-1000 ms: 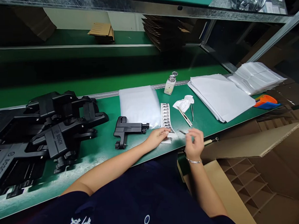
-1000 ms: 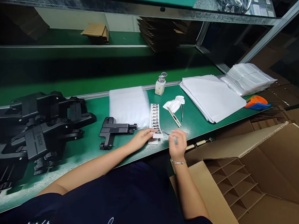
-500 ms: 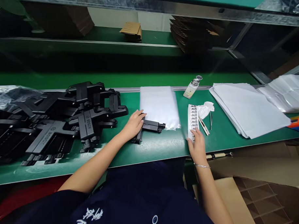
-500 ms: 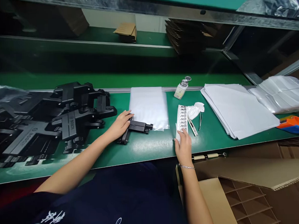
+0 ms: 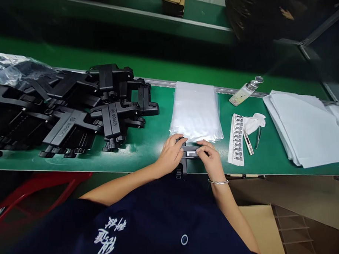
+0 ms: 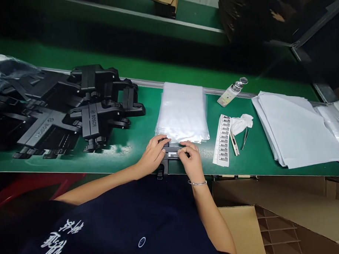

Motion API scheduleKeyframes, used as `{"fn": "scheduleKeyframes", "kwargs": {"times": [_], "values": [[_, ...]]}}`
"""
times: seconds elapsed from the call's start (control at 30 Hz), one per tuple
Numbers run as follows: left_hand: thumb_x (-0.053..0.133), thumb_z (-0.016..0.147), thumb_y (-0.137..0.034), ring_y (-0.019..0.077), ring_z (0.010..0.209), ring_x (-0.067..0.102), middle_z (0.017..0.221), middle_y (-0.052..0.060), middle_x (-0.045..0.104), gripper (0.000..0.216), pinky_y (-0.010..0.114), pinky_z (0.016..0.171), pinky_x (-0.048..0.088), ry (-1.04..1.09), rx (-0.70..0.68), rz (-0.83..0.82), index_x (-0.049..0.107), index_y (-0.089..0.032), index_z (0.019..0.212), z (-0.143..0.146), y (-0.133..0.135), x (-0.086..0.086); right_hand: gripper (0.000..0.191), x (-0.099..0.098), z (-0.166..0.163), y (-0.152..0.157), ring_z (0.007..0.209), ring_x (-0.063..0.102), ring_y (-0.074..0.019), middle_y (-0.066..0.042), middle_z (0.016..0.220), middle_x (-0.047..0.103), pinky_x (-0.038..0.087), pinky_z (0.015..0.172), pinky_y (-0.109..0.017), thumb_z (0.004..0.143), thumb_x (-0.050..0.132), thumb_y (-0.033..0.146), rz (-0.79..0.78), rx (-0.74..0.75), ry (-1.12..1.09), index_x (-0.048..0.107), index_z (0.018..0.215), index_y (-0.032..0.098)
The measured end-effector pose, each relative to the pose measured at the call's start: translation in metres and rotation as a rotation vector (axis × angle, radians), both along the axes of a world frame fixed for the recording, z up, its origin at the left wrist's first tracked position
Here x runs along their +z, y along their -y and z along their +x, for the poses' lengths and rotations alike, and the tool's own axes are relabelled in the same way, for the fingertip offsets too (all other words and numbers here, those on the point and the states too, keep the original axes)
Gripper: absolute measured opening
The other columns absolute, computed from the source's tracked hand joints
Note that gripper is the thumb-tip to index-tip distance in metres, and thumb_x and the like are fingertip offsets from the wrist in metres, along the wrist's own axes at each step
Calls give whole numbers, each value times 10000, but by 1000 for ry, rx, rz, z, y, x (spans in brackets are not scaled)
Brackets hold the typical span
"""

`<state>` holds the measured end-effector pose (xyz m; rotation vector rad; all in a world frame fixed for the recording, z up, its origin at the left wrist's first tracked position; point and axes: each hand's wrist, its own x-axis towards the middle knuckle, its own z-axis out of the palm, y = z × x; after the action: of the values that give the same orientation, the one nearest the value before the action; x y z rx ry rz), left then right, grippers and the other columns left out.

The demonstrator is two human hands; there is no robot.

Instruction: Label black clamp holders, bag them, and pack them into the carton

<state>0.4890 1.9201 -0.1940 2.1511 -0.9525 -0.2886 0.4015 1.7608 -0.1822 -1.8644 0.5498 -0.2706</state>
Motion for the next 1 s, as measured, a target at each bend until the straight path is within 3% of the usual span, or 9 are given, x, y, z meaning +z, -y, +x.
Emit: {"fn": "scheduleKeyframes", "kwargs": {"times": [0.23, 1.0], "values": [[367, 897, -134, 273, 1336, 341, 1371, 130, 416, 443, 485, 1116, 327, -17, -20, -27, 474, -181, 1324, -1, -3, 0, 185, 5, -2, -4, 1219, 482, -298, -57, 1059, 697, 281, 1068, -527, 780, 588, 324, -135, 48, -52, 589, 614, 243], [365, 898, -135, 285, 1342, 340, 1378, 137, 412, 452, 490, 1114, 333, -30, -45, -35, 469, -177, 1335, 2, -4, 1, 178, 7, -1, -4, 1200, 499, -295, -54, 1052, 696, 306, 1050, -506, 790, 582, 310, -164, 71, -83, 585, 625, 242]]}}
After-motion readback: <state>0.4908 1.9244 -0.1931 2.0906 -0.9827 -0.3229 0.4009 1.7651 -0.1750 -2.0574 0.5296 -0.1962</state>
